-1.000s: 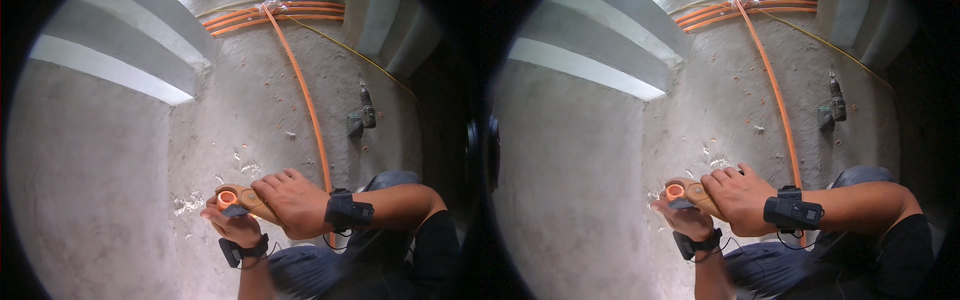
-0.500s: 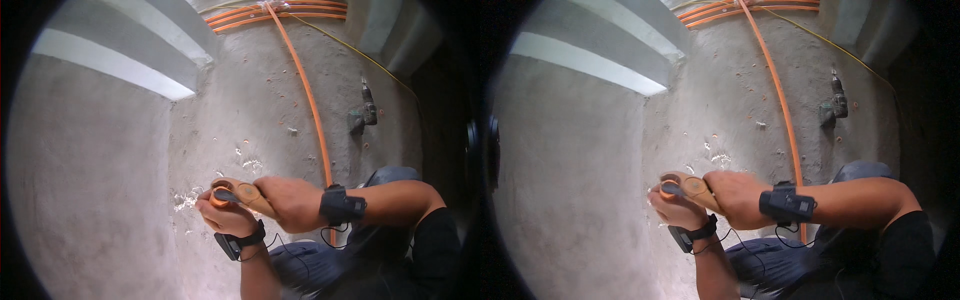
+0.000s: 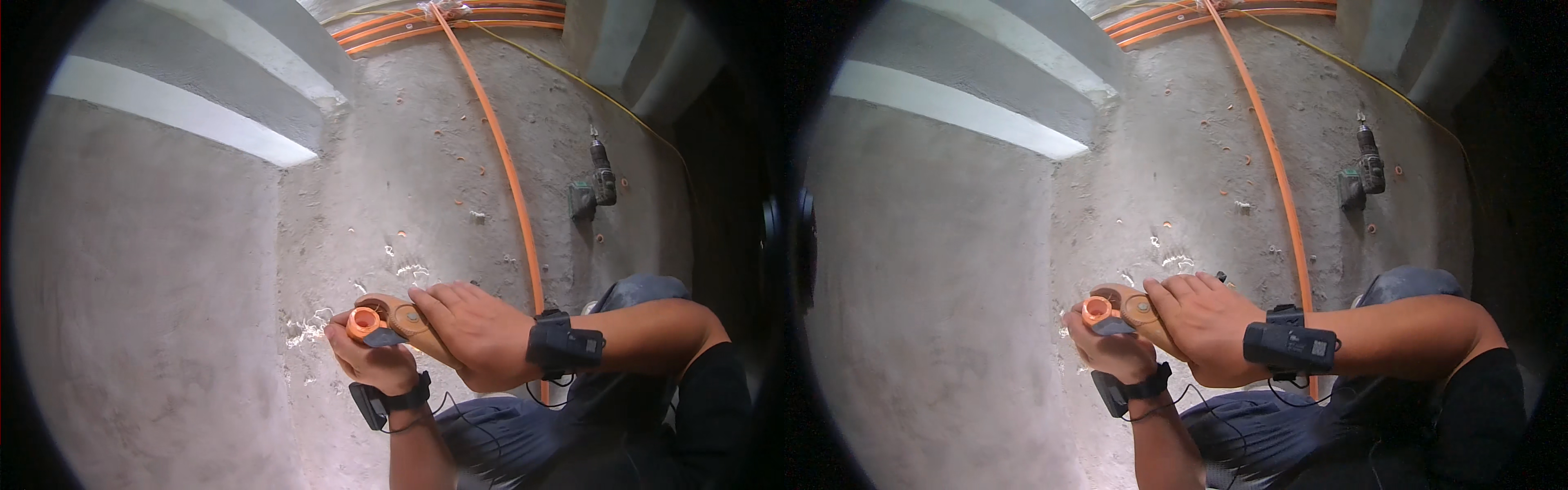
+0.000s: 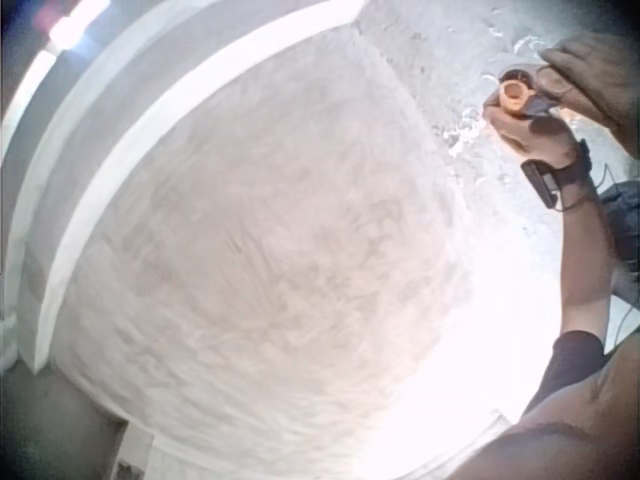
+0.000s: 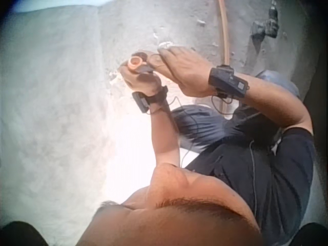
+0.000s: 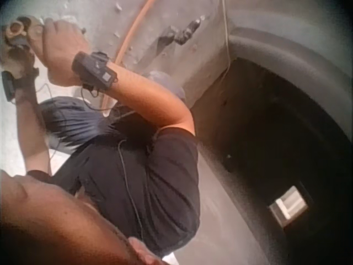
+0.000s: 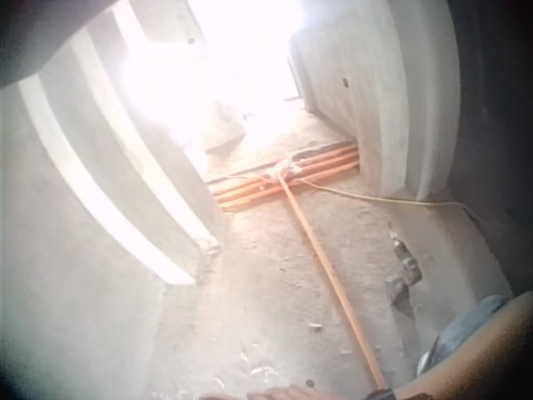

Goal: The person uses a drill to widen the interior of an orange PVC pipe fitting and then uses a pipe cutter to trim the edge of the fitting.

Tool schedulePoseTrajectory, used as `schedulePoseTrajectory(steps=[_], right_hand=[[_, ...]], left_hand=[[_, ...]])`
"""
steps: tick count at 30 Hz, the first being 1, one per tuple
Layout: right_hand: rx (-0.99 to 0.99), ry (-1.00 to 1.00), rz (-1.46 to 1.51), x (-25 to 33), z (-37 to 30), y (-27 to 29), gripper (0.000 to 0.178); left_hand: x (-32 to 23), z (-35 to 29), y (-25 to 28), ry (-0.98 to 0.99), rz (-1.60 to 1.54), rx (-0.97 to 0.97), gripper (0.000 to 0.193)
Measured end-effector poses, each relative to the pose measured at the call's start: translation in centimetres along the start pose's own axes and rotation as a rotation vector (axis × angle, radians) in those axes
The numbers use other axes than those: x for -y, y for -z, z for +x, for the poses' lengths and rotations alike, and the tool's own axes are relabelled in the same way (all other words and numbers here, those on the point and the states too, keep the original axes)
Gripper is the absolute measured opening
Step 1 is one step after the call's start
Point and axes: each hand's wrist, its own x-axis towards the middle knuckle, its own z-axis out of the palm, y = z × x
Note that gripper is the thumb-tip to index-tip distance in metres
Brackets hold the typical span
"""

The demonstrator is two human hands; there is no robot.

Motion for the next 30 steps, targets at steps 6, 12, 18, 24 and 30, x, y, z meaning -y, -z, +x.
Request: schedulePoseTrajectory(steps=[6,12,18,24,30], right_hand=[[0.033,-0.029,0.038,-0.1,0.0,0.2,0.081],[0.032,0.007,-0.073,-0.6,-0.1,0.3,0.083],[0.064,-0.043,-0.156,-0.4,-0.1,0.6,0.087],[0.137,-0.129,-0.119,0.0,0.2,0.7,0.089],[0.053,-0.075,-0.067,-1.3,0.5,-0.7,0.086]], left_hand=[[0.4,-0.3,-0.2,-0.043,0.185,0.040,0.043],[1.9,0.5,0.6,0.090,0.049,0.072,0.041],[2.3,0.5,0.2,0.160,0.079,0.106,0.038],[2.6,0.8,0.4,0.240,-0.081,0.128,0.039],[2.4,0.6,0.0,0.245,-0.158,0.080,0.040]])
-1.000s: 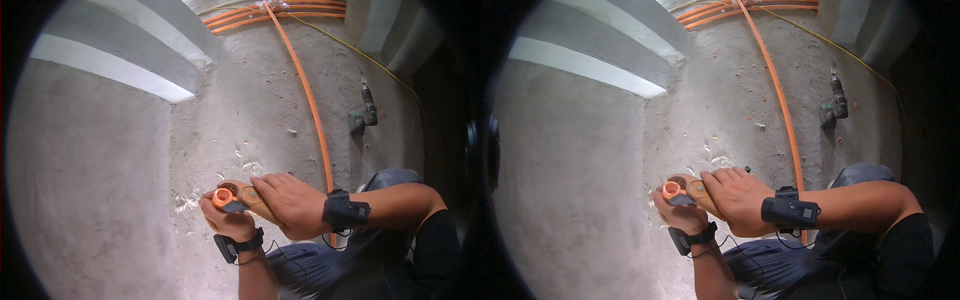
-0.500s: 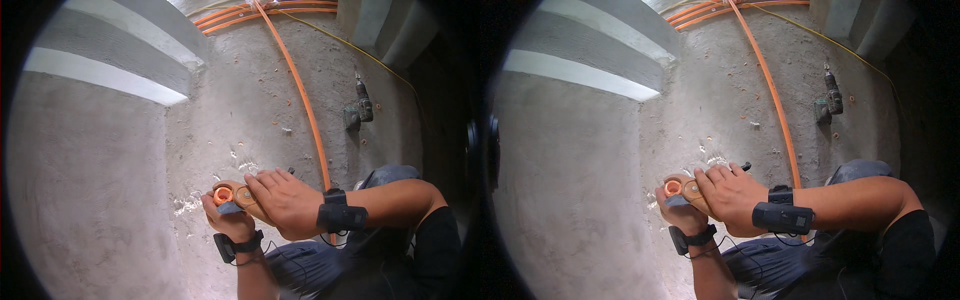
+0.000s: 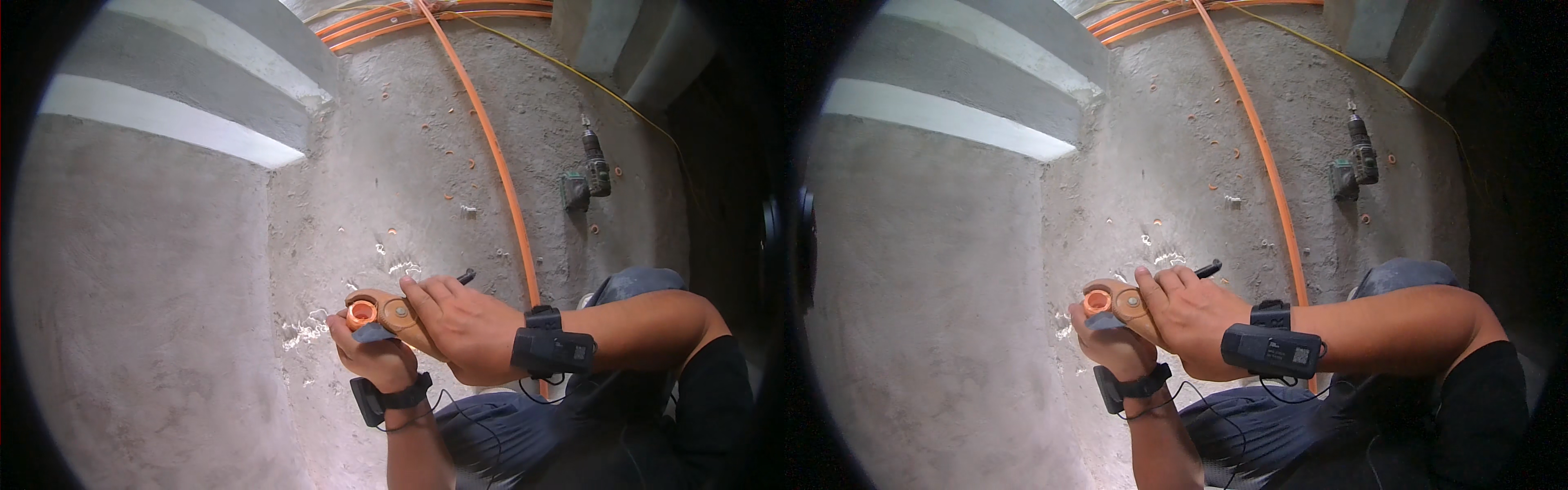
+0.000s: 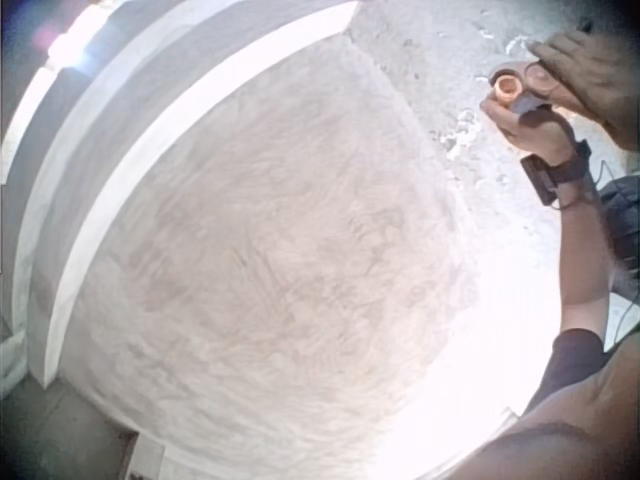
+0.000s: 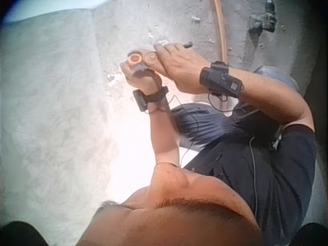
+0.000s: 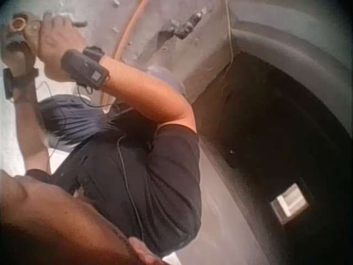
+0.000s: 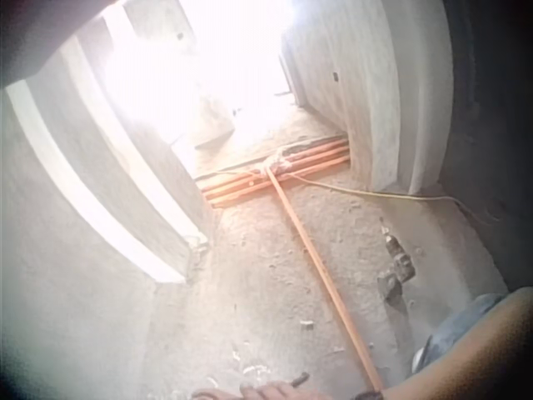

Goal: The person uses a drill to widen the interior of an orange PVC pipe fitting and then uses a pipe cutter to trim the edge of the fitting.

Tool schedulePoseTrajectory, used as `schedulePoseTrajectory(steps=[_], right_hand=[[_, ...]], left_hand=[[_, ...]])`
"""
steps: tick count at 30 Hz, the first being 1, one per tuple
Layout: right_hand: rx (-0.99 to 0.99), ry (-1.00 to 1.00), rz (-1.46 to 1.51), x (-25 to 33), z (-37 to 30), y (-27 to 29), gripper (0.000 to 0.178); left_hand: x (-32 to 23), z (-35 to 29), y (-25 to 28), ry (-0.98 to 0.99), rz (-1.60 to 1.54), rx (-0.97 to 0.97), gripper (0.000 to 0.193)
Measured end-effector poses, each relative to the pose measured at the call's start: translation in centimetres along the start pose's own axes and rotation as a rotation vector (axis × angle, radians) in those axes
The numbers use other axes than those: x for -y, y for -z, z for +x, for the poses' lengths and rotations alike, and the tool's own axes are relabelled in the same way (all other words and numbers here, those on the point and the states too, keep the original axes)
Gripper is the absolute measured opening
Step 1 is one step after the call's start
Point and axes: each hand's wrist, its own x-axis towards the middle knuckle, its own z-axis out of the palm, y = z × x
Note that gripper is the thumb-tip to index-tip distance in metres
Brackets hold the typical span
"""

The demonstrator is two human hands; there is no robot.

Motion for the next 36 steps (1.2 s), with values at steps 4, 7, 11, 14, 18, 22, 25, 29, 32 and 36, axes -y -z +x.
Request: schedulePoseTrajectory(steps=[4,7,11,14,18,22,25,29,32,36], right_hand=[[-0.065,0.090,-0.121,0.0,0.1,-0.3,0.086],[0.019,-0.002,0.164,0.1,0.1,0.2,0.087],[0.057,-0.029,0.153,0.2,0.2,0.5,0.088],[0.021,-0.004,0.043,0.3,0.2,0.4,0.088],[0.035,-0.002,0.023,0.2,0.3,0.2,0.089],[0.078,-0.015,0.098,0.2,0.3,0.6,0.089],[0.102,-0.030,0.102,0.2,0.4,0.8,0.089],[0.140,-0.050,0.145,0.2,0.3,1.1,0.088],[0.088,-0.026,0.100,0.1,0.2,0.7,0.088],[0.095,-0.030,0.051,0.3,0.4,0.8,0.088]], left_hand=[[0.4,0.4,0.8,0.004,-0.050,0.065,0.040],[-0.1,0.2,0.4,0.033,-0.036,0.036,0.040],[-0.2,0.0,0.1,0.025,0.003,0.023,0.040],[0.2,0.8,1.5,0.027,0.000,0.118,0.046],[0.4,0.9,1.8,0.015,0.042,0.088,0.044],[-0.1,0.4,1.1,0.058,-0.005,0.063,0.041],[-0.2,0.4,1.1,0.063,0.012,0.059,0.041],[-0.6,0.1,1.0,0.076,0.038,0.101,0.042],[-0.2,0.3,1.2,0.067,0.000,0.119,0.044],[-0.2,0.4,1.4,0.055,0.005,0.153,0.046]])
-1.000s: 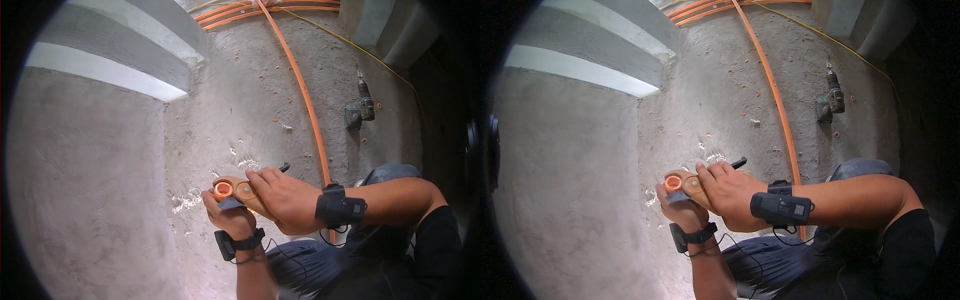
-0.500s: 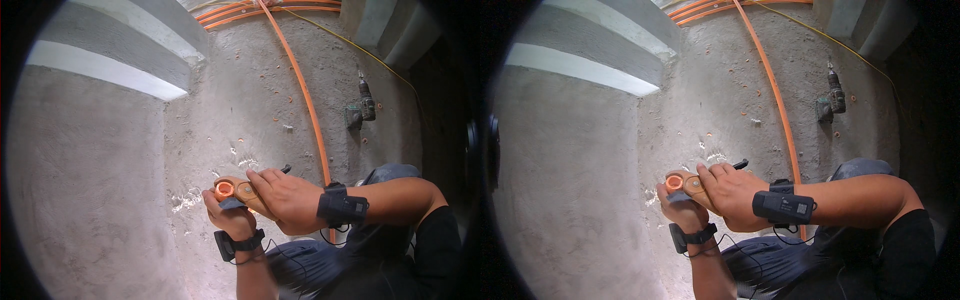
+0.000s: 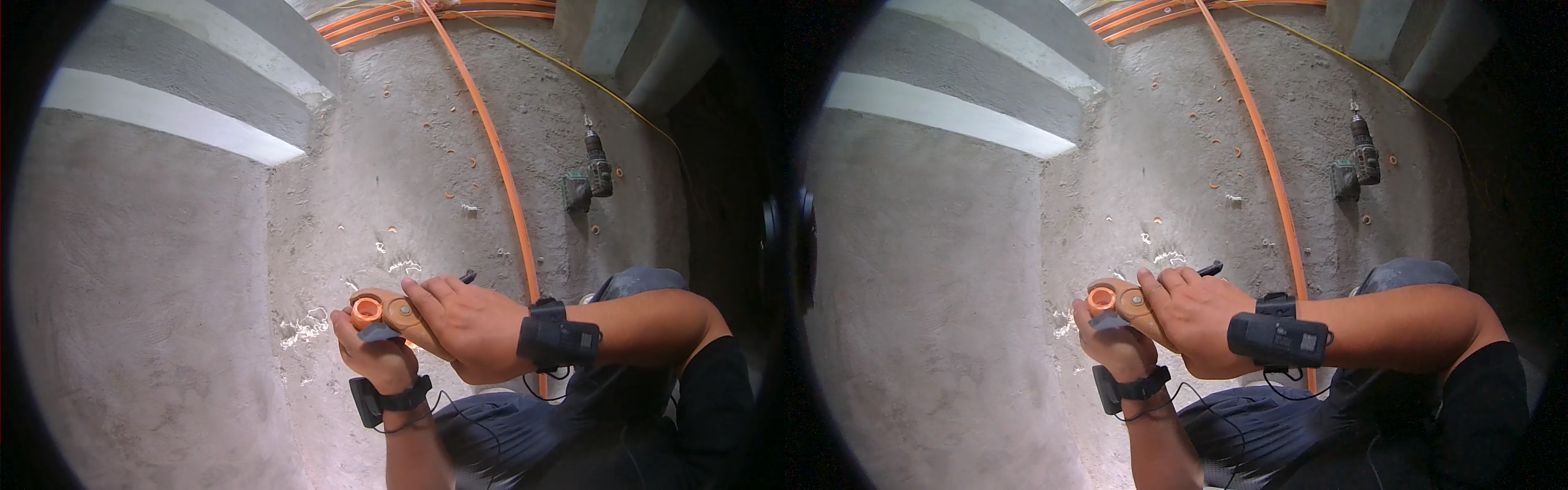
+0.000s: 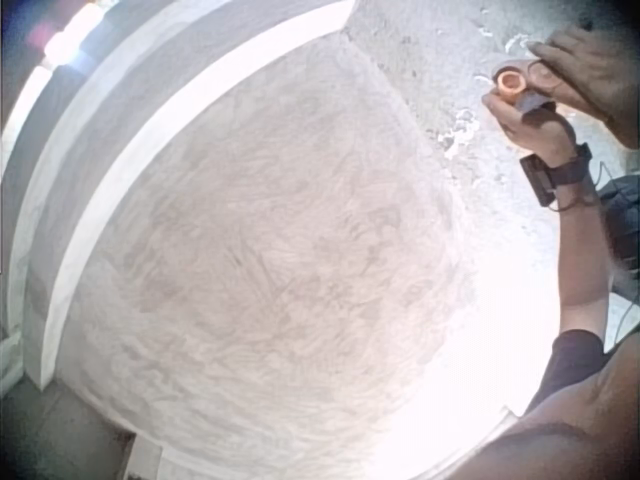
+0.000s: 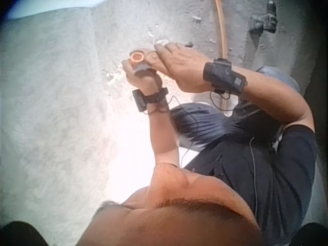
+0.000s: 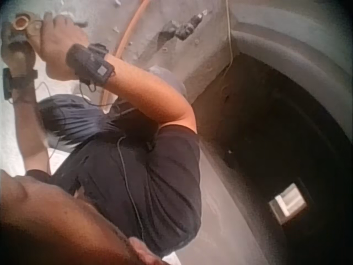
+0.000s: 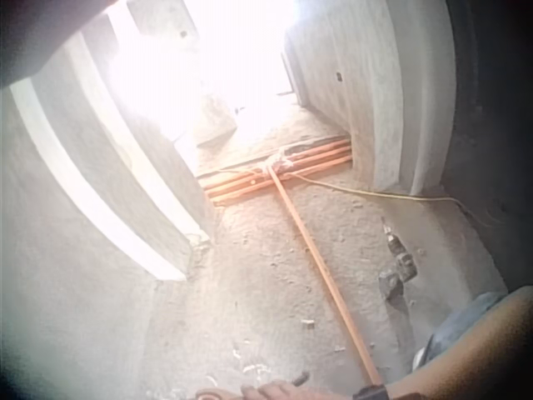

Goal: The person uses a drill to widen the interior of an orange PVC pipe fitting and then uses a pipe cutter to trim the edge of the fitting.

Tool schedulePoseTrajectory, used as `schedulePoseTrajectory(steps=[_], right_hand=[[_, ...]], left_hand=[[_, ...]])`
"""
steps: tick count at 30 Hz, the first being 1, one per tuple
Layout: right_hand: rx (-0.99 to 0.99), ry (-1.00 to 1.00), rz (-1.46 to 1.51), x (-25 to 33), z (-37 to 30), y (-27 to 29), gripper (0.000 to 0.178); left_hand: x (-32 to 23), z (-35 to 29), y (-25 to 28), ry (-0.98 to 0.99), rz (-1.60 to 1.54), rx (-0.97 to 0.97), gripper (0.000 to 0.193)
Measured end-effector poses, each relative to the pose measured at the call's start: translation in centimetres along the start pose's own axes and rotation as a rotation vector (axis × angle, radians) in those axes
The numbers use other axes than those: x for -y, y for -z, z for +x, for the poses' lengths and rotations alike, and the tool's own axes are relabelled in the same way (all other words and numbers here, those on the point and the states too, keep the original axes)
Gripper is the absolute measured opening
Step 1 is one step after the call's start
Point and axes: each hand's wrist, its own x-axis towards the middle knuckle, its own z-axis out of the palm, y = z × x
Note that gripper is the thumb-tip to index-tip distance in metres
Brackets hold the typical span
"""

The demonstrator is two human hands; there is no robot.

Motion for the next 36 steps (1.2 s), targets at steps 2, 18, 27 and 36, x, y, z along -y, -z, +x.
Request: schedulePoseTrajectory(steps=[2,18,27,36], right_hand=[[0.029,-0.012,-0.002,-0.1,0.1,0.1,0.087],[0.028,-0.026,0.057,-0.3,0.0,-0.1,0.084],[0.001,-0.030,-0.132,0.2,-0.2,-0.2,0.086],[-0.030,-0.007,-0.122,0.0,-0.2,-0.2,0.085]], left_hand=[[-0.1,-0.1,-0.3,0.027,-0.013,-0.027,0.047],[-0.3,-0.3,-1.4,0.036,-0.004,-0.114,0.043],[-0.1,0.1,-0.7,0.009,0.013,-0.093,0.044],[0.3,0.1,-0.3,0.041,-0.008,-0.061,0.043]])
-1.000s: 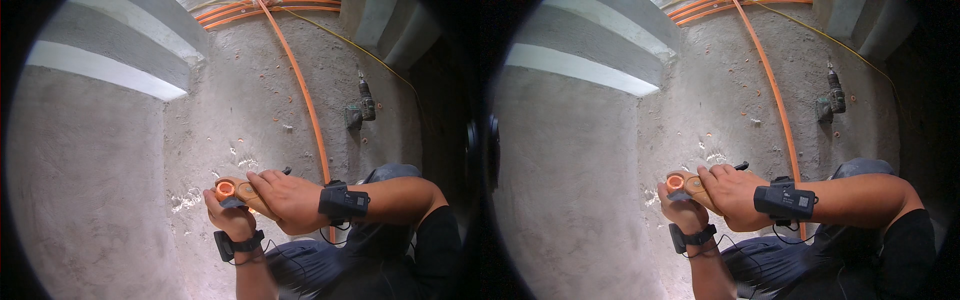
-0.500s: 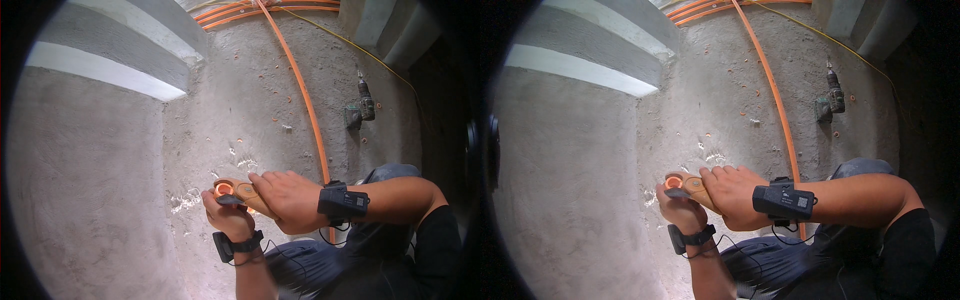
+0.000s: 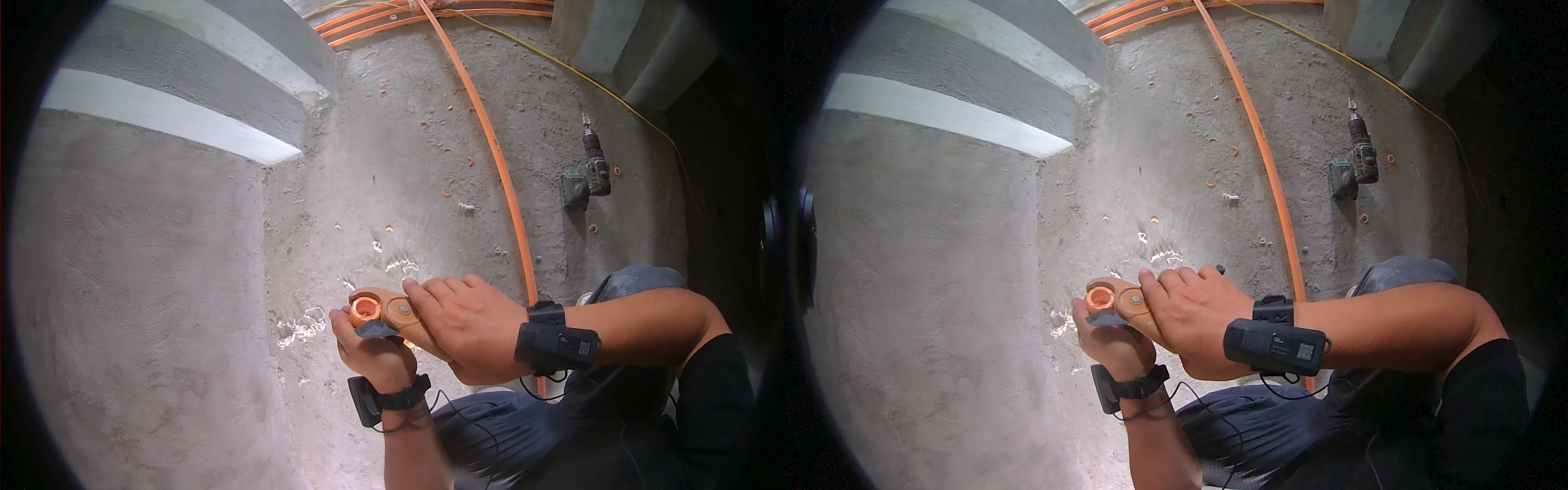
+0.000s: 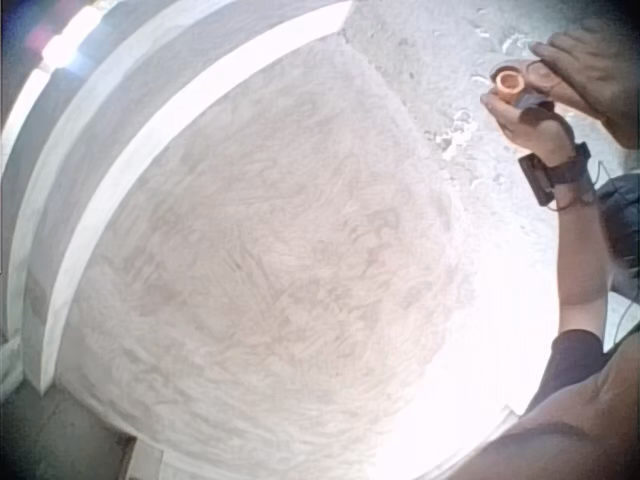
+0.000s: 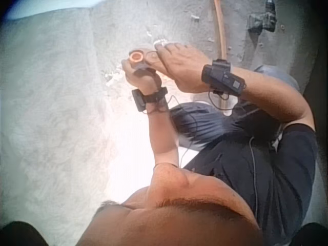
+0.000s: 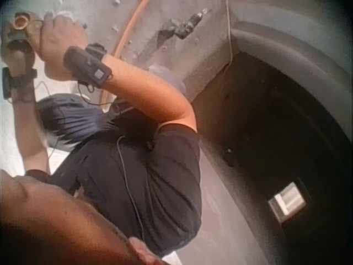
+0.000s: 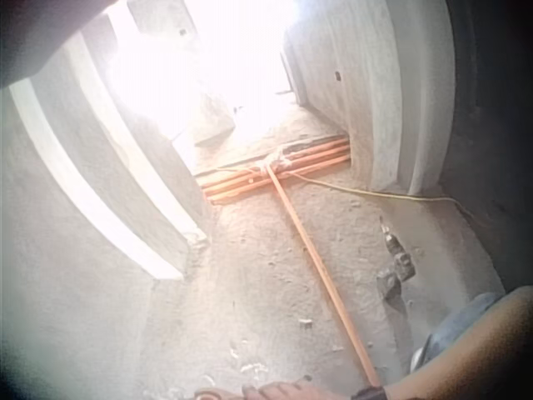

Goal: The person uses a drill to widen the interior of an orange PVC pipe fitting and then uses a pipe cutter to trim the edge of the fitting.

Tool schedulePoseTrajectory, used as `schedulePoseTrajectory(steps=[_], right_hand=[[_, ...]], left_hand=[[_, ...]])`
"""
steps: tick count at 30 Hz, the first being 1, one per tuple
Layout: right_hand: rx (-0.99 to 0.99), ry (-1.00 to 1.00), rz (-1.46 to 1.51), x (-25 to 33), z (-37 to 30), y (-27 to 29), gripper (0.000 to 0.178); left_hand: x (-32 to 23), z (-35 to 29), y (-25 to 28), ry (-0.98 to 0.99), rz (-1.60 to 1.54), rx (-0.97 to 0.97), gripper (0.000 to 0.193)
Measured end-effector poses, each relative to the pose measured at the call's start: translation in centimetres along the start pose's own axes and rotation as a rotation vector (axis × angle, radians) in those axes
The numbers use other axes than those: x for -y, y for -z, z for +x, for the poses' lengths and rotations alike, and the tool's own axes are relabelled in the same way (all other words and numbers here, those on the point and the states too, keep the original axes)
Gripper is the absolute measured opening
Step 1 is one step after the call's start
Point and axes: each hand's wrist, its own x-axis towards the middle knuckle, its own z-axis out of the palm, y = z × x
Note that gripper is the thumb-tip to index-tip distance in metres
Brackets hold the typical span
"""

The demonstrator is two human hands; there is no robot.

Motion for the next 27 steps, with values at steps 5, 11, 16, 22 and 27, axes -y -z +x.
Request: schedulePoseTrajectory(steps=[5,11,16,22,27], right_hand=[[0.096,-0.029,-0.047,0.4,0.0,0.6,0.085],[-0.011,0.010,-0.026,-0.1,0.1,-0.4,0.085],[0.032,0.013,0.062,-0.3,0.0,0.0,0.084],[-0.003,0.009,0.008,0.0,-0.1,-0.1,0.084],[0.038,-0.008,-0.015,0.1,0.0,0.2,0.084]], left_hand=[[-0.1,-0.3,-0.6,-0.019,0.007,-0.032,0.043],[0.0,-0.2,0.0,-0.016,0.002,0.056,0.043],[-0.3,-0.4,-0.3,0.003,0.035,0.004,0.043],[-0.4,-0.6,-0.3,-0.004,0.039,0.018,0.042],[-0.2,-0.4,-0.3,0.011,0.006,0.025,0.042]])
